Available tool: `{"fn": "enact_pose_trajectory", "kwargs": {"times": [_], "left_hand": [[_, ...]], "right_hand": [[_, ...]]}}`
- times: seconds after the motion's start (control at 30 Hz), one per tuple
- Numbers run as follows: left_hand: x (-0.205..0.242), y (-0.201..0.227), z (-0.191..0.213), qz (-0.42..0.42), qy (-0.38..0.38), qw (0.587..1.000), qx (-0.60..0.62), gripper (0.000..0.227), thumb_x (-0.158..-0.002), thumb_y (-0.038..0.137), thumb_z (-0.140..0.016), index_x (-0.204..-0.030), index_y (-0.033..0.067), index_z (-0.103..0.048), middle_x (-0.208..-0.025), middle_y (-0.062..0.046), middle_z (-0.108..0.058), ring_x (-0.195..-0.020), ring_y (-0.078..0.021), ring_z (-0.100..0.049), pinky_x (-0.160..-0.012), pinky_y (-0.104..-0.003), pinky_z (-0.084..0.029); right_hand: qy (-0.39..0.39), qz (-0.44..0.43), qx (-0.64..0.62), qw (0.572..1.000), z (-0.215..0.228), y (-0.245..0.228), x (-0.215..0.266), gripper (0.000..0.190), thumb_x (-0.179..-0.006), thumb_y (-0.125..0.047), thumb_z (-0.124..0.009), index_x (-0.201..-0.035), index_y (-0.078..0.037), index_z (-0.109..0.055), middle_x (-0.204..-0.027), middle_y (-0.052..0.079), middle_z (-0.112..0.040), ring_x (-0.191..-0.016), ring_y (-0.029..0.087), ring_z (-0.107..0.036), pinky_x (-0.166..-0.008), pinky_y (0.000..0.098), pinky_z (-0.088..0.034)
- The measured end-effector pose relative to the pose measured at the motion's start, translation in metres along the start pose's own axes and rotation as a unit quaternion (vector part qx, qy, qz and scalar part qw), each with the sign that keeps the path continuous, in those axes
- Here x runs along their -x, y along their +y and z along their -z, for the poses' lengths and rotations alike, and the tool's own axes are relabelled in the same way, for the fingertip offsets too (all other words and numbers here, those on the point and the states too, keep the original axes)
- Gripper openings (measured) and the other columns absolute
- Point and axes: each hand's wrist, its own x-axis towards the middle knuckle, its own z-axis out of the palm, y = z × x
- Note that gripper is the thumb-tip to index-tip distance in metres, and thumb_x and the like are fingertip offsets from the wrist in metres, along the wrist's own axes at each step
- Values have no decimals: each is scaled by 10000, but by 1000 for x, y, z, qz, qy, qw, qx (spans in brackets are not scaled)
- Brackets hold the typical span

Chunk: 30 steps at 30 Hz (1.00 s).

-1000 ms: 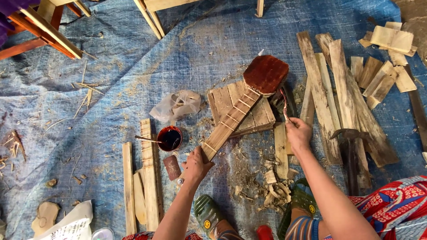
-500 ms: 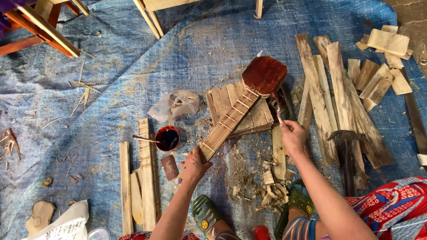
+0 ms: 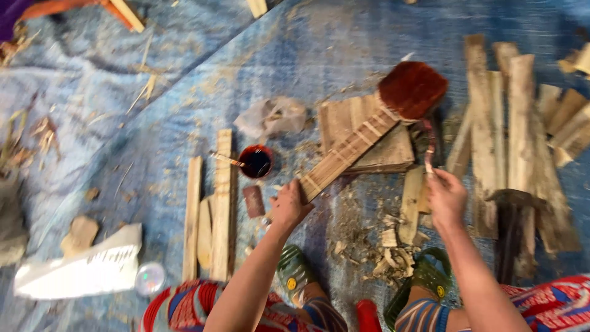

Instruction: Applying dark wood stain to a handcrafted string instrument using a small applicator tool on a floor-level workspace.

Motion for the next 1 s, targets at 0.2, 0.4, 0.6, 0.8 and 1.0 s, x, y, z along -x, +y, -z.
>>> {"fn": "enact_pose_trajectory", "kwargs": {"times": [0.2, 0.4, 0.6, 0.8, 1.0], "left_hand": [[3, -3, -3, -21, 54, 998, 38, 1002, -676, 304, -938, -1493, 157, -377, -1228, -168, -600, -1135, -373, -567, -1004, -600, -301], [3, -31, 13, -38, 65, 997, 22, 1067, -627, 482, -907, -1520, 236, -377, -1276, -164, -575, -1131, -386, -547, -910, -638, -362], [104, -51, 188, 86, 25, 973, 213, 800, -780, 245, -803, -1502, 204, -460, -1320, -73, -695, -1059, -205, -732, -1071, -478, -491], [169, -119, 196, 44, 153, 968, 196, 755, -799, 374, -815, -1450, 127, -523, -1118, -112, -675, -964, -235, -677, -824, -367, -554], [163, -116, 206, 5, 85, 983, 161, 783, -786, 497, -777, -1431, 133, -526, -1302, -99, -662, -1124, -258, -675, -888, -414, -550]], "right_hand": [[-40, -7, -1, 999, 4, -2, 28, 307, -1014, -40, -590, -1320, -16, -578, -990, 56, -620, -644, 70, -527, -467, 197, -427], [-64, 11, 1, 998, 0, -14, 40, 308, -1058, -115, -609, -1360, -75, -566, -969, -19, -619, -646, 13, -543, -478, 158, -453], [-94, -8, -18, 995, -16, -42, 55, 307, -1044, -39, -554, -1349, -71, -564, -952, -68, -625, -645, -34, -552, -478, 104, -459], [-242, 199, 145, 938, -48, -45, 76, 282, -1096, 42, -638, -1376, 64, -613, -1074, 158, -642, -805, 165, -596, -581, 232, -505], [-339, 344, 317, 816, -135, -80, 111, 307, -965, -56, -686, -1263, 11, -711, -975, 168, -700, -782, 291, -623, -698, 389, -497]]}}
